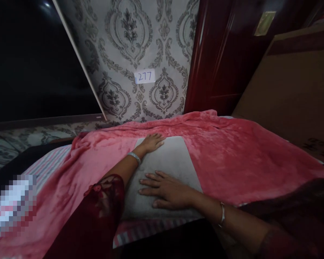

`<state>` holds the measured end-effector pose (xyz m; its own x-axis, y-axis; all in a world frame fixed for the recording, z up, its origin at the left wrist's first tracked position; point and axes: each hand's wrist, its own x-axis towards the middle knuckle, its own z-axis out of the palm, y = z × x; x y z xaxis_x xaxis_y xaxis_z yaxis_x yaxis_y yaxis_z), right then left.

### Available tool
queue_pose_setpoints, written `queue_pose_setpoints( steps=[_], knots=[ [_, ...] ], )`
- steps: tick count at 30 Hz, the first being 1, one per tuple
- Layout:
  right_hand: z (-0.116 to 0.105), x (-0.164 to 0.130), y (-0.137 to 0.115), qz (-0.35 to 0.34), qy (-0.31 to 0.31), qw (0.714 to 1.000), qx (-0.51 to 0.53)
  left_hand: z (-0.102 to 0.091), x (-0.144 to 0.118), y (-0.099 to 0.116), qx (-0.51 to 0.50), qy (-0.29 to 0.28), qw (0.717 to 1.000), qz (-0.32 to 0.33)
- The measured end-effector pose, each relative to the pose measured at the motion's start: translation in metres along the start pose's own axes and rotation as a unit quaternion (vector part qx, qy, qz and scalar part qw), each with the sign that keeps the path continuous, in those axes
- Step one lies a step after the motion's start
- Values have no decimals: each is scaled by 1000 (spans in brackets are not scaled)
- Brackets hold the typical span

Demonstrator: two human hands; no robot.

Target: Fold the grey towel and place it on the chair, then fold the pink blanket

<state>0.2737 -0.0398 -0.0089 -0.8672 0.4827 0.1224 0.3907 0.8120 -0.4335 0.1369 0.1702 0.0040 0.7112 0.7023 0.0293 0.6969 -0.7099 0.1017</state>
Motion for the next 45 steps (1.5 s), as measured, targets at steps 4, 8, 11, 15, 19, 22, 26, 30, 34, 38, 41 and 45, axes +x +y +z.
queue_pose_setpoints(
  steps=[4, 8, 11, 15, 19, 22, 26, 30, 34, 38, 41, 45],
  knots=[
    [3, -1, 0, 6, -14, 1000, -2, -10, -37, 11, -7, 25, 1000, -1],
    [4, -4, 3, 7, -1, 999, 47, -11, -103, 15, -76, 19, 996, 44],
    [-3, -5, 13, 10, 41, 987, 158, -9, -155, 20, -115, 42, 992, 45],
    [-20, -1, 29, 86, 161, 963, 200, -6, -209, 45, -108, 124, 986, -28],
    [-16, 7, 35, 107, 150, 983, 21, 9, -239, 87, -79, 122, 989, -23],
    [0, 10, 34, 118, 70, 986, -96, 28, -246, 104, -51, 95, 994, -30],
    [10, 7, 34, 125, 49, 979, -153, 43, -249, 105, -32, 128, 991, -27],
    [0, 6, 32, 123, 43, 984, -125, 45, -268, 113, 7, 273, 961, 35],
    [-3, 19, 8, 57, 32, 994, -90, 54, -291, 134, 35, 335, 941, 39],
    [6, 41, -7, -57, -52, 996, -52, 70, -294, 146, 23, 354, 935, -14],
    [9, 57, 12, -50, -72, 994, -64, 77, -289, 149, 2, 377, 925, -41],
    [-1, 76, 56, 12, -33, 991, -127, 79, -286, 150, -13, 386, 921, -49]
  ],
)
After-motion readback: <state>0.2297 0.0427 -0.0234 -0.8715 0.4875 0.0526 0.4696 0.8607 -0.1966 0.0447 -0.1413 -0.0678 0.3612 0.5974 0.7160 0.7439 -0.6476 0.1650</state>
